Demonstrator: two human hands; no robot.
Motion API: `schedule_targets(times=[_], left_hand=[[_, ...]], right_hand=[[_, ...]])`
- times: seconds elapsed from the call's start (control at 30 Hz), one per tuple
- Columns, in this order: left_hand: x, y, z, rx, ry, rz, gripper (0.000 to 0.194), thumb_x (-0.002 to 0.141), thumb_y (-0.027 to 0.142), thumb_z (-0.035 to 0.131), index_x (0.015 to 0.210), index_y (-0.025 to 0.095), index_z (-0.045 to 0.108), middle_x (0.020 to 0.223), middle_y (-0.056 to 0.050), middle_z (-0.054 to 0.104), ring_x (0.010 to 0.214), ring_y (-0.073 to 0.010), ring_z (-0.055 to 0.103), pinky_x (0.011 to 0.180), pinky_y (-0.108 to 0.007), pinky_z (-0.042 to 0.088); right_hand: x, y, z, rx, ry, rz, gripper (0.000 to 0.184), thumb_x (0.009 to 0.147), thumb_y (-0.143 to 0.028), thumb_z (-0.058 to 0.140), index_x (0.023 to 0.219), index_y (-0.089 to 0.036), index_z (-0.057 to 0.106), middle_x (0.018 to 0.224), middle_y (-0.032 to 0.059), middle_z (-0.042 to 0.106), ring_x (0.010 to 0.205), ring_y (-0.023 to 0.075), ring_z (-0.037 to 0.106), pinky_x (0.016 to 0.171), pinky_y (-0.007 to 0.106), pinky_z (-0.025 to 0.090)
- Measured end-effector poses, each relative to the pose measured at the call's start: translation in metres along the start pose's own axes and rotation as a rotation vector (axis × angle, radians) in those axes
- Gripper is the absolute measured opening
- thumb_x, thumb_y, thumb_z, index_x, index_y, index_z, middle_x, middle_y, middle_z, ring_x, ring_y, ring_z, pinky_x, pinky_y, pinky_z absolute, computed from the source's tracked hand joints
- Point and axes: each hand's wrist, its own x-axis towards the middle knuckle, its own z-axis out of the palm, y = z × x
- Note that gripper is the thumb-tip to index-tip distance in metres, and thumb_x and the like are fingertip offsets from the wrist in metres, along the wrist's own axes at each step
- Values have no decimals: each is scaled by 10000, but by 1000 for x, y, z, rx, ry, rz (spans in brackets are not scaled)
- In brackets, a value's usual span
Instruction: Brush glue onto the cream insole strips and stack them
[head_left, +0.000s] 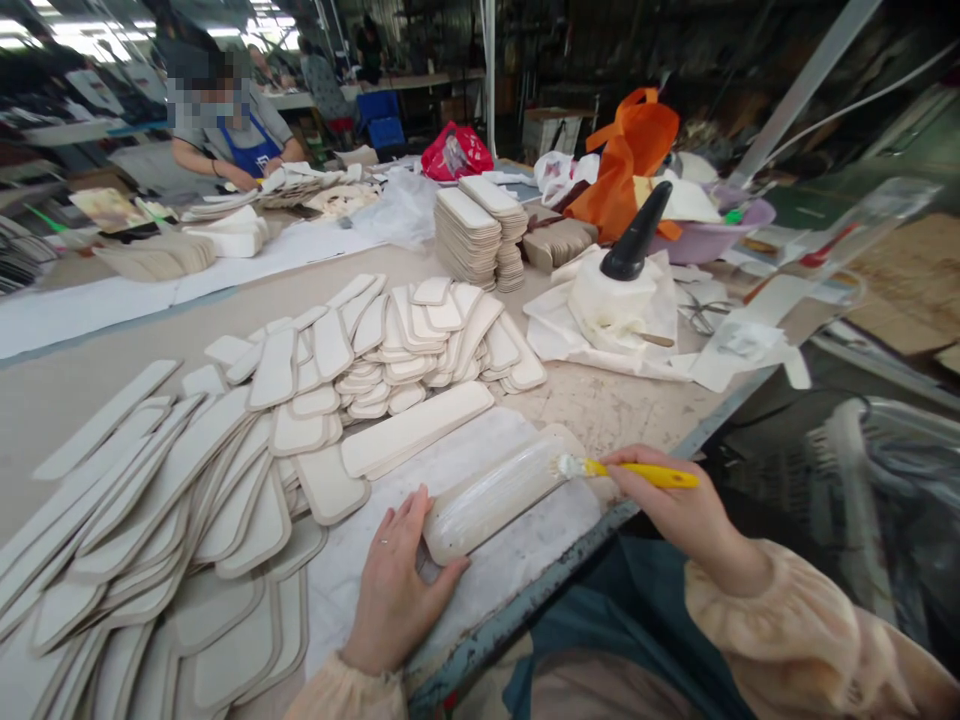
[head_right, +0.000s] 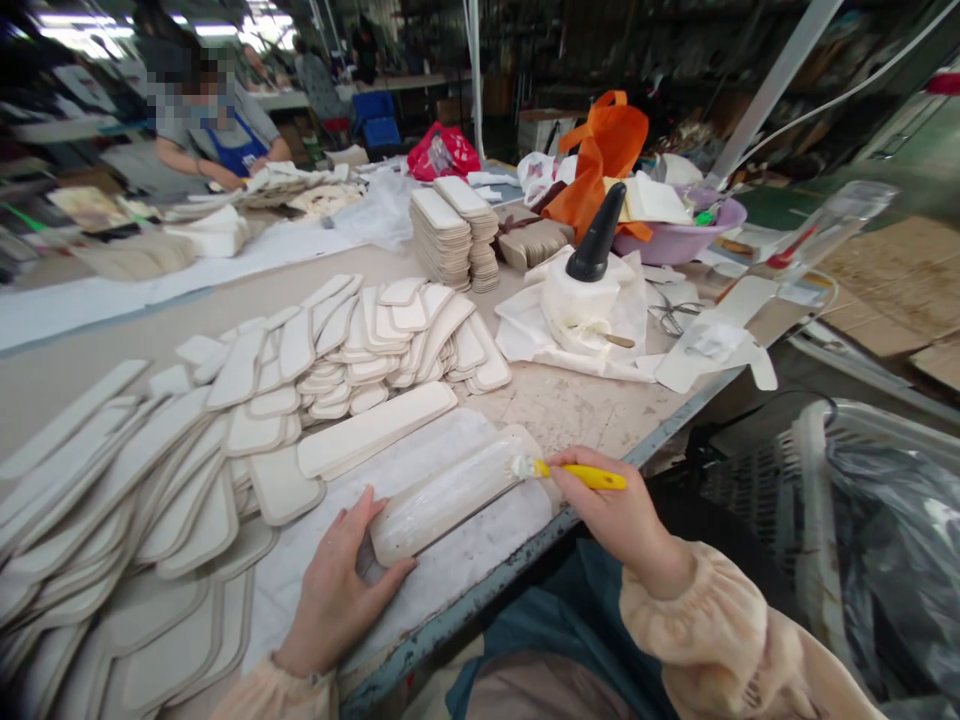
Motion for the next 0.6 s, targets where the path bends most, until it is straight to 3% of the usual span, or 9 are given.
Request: schedule_targets(times=[0.1,0.2,0.3,0.4,0.53,0.6], left_hand=[[0,0,0,-2,-2,-1,891,782,449,634,1481,208,138,1355,-116,534,1279,-285,460,1116,-531,315],[-2,-1,0,-10,10,1,899,779,447,635,1484,203,133,1355,-125,533,1280,-299,458,1112,-542,316],[-2,-2,0,-11,15,0,914,776,439,638,1489,210,114,1351,-126,536,1270,-315,468,1100,-558,326],[-1,-3,2,18,30,20,924,773,438,642,1490,214,104,1342,-133,542,1250,-322,489,1074,-565,358],[-1,-6,5,54,57,46,916,774,446,643,1486,197,125,1341,-143,542,1238,-315,502,1069,-550,374],[-1,-7,6,55,60,48,901,778,443,638,1484,194,137,1352,-143,531,1248,-311,493,1077,-547,369]], right_hand=[[3,6,-16,-101,128,-103,122,829,-305,607,858,-197,656,854,20,686,767,164,637,706,245,509],[2,4,-16,-250,171,-354,127,837,-229,601,952,-196,642,946,45,677,855,179,632,812,287,498],[-3,-4,-1,-502,51,-556,177,854,-174,552,1015,-168,625,893,73,653,830,194,604,789,332,490],[-15,-18,23,-688,-78,-632,182,856,-153,505,980,-151,637,779,78,596,763,208,550,684,343,471],[-29,-35,42,-633,-212,-746,167,855,-180,502,954,-163,636,728,57,538,693,189,479,617,323,427],[-27,-36,40,-593,-181,-756,174,867,-178,495,979,-156,627,742,57,542,711,184,482,638,318,430]])
